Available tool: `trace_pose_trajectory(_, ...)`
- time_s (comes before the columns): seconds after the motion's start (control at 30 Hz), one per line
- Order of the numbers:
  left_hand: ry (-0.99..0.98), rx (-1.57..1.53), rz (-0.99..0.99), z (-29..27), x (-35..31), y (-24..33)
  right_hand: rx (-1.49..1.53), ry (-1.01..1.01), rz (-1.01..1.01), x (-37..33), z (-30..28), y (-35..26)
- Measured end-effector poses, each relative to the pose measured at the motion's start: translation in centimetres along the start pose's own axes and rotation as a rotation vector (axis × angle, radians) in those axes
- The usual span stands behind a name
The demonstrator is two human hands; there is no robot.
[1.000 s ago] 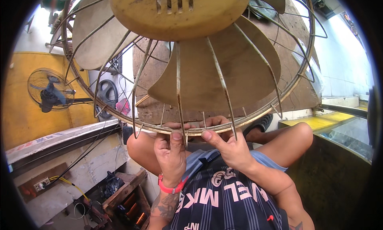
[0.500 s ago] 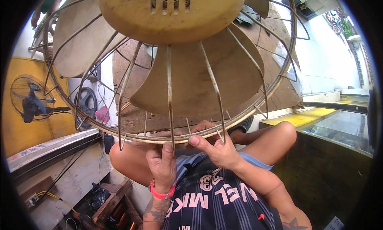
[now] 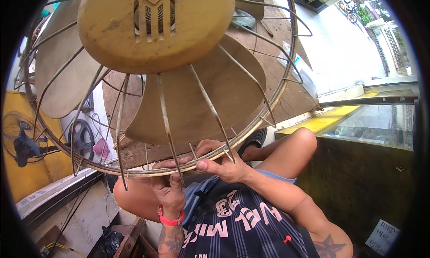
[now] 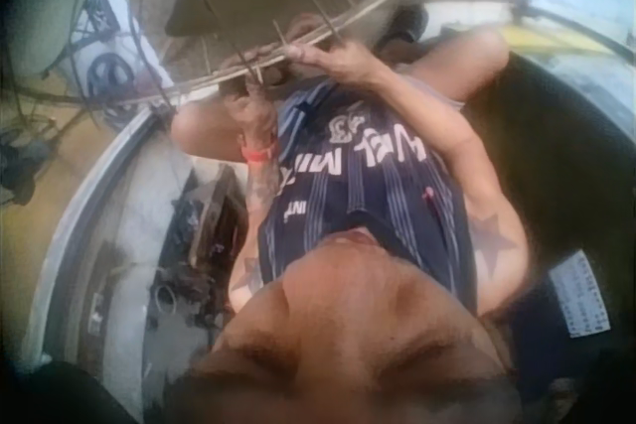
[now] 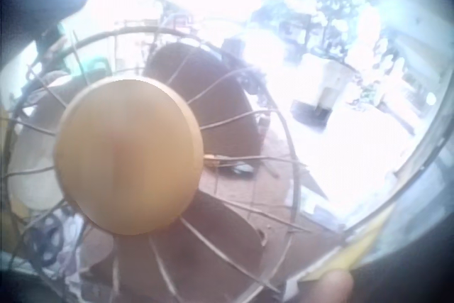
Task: The person assembles a table fan by attaching the fan blades to the motor hub, fitting the front wire cage, and connecting the power cord. The person then turns the fan on to test operation.
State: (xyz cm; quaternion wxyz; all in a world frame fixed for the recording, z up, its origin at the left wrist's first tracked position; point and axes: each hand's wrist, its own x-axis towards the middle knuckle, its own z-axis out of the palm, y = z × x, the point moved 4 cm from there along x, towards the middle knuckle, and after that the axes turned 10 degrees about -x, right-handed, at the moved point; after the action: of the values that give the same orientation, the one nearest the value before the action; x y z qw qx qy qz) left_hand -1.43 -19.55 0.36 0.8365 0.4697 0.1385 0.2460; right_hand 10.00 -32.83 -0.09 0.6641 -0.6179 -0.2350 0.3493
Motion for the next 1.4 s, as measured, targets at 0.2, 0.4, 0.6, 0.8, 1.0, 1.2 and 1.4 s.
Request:
trace_pose_trajectory(0.2, 0.254, -0.349, 0.045, -1.2, 0.4, 2.6, 0.021, -0.029, 0.09, -0.9, 0.2, 0.3)
trace_pose_trajectory(0.4, 0.206, -0.081, 0.024, -1.5, 0.7, 4.2, 0.098, -0.001, -0.01, -0.9, 0.5, 0.2)
trace_pose_trajectory(0.6, 0.22, -0.159, -0.046, -1.7, 0.8, 4.1, 0.042, 0.007, 0.053, -1.3, 0.8, 0.9)
trace_pose_trajectory(0.8, 0.181, -0.321, -0.015, -1.8, 1.1, 2.9, 0.026, -0.04, 0.084, -1.1, 0.7, 1.2)
trace_pose_trajectory(1.0, 0.109, -0.493, -0.093, 0.3, -0.1, 1.1, 0.15, 0.136, -0.023, -1.4, -0.9, -0.2)
trace_pose_trajectory(1.2, 0.017, 0.129, -0.354, 2.0, 0.8, 0.6, 0.16, 0.058, 0.044, -1.7, -2.3, -0.5)
trace_pose_trajectory(1.4, 0.045, 0.172, -0.435, 2.6, 1.7, 1.8, 0.047, 0.084, 0.051, -1.5, -1.9, -0.6)
